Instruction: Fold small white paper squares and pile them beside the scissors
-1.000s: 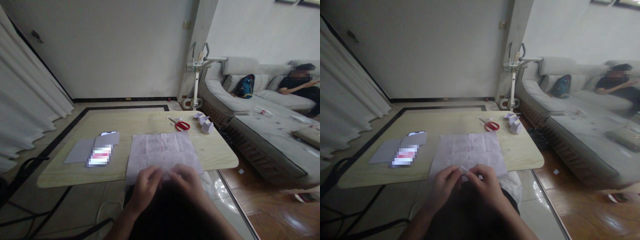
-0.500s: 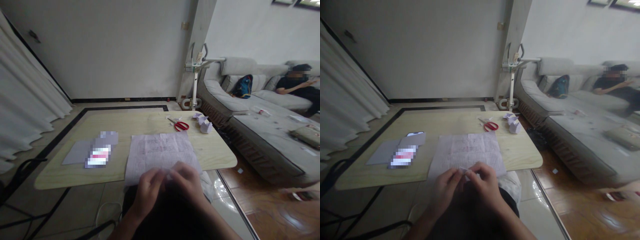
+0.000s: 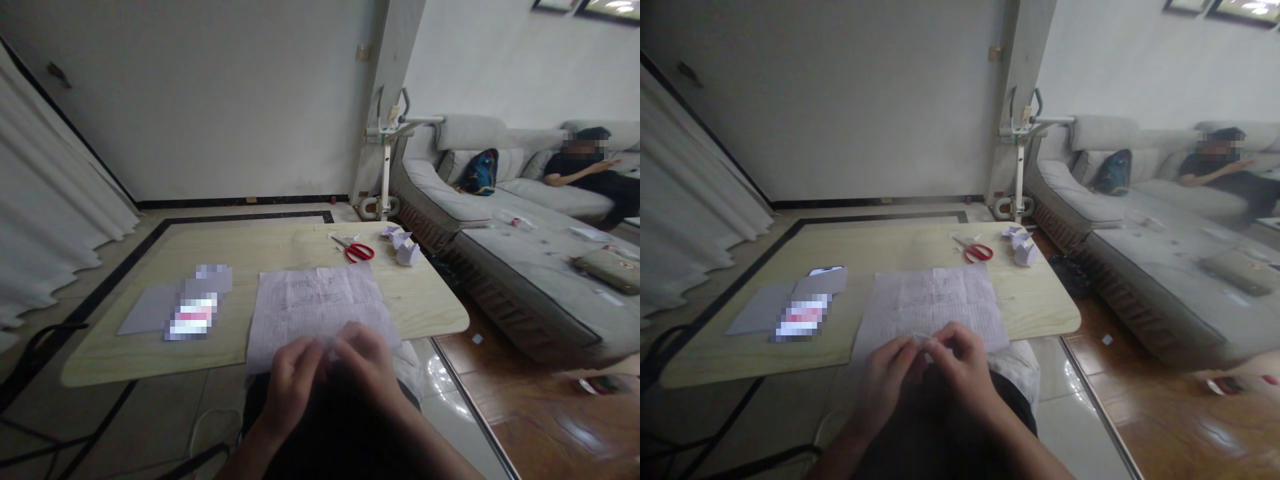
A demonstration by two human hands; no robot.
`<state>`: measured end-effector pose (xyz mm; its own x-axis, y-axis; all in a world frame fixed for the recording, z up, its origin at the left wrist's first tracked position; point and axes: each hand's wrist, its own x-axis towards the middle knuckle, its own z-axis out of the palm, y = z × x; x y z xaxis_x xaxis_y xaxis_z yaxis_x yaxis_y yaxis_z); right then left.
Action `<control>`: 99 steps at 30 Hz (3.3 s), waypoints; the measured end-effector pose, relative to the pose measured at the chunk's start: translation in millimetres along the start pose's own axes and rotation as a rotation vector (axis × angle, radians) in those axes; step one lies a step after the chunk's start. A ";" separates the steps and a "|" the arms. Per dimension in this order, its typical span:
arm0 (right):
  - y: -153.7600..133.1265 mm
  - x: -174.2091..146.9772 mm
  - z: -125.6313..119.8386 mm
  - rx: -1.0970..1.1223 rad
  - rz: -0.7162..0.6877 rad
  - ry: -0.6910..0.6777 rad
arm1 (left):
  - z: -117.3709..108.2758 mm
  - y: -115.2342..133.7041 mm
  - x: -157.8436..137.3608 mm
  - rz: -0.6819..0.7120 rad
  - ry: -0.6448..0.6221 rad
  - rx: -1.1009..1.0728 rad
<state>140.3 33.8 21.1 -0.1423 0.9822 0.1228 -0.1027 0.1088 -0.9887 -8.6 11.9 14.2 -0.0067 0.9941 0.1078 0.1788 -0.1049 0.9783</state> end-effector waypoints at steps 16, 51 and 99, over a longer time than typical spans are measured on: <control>7.0 3.2 -8.5 -0.238 -0.055 -0.100 | -0.9 -4.8 2.0 -0.034 -0.107 0.127; -3.9 -5.2 -10.5 -0.174 0.104 -0.168 | -5.6 -3.8 1.1 -0.113 -0.261 -0.061; 1.8 -3.2 -6.0 0.027 0.214 -0.222 | -2.5 -9.2 -0.9 -0.069 -0.105 -0.053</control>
<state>146.4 31.8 18.4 -0.3745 0.9247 -0.0690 -0.0726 -0.1035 -0.9920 -12.7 11.9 5.6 0.0867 0.9960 0.0234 0.1290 -0.0345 0.9910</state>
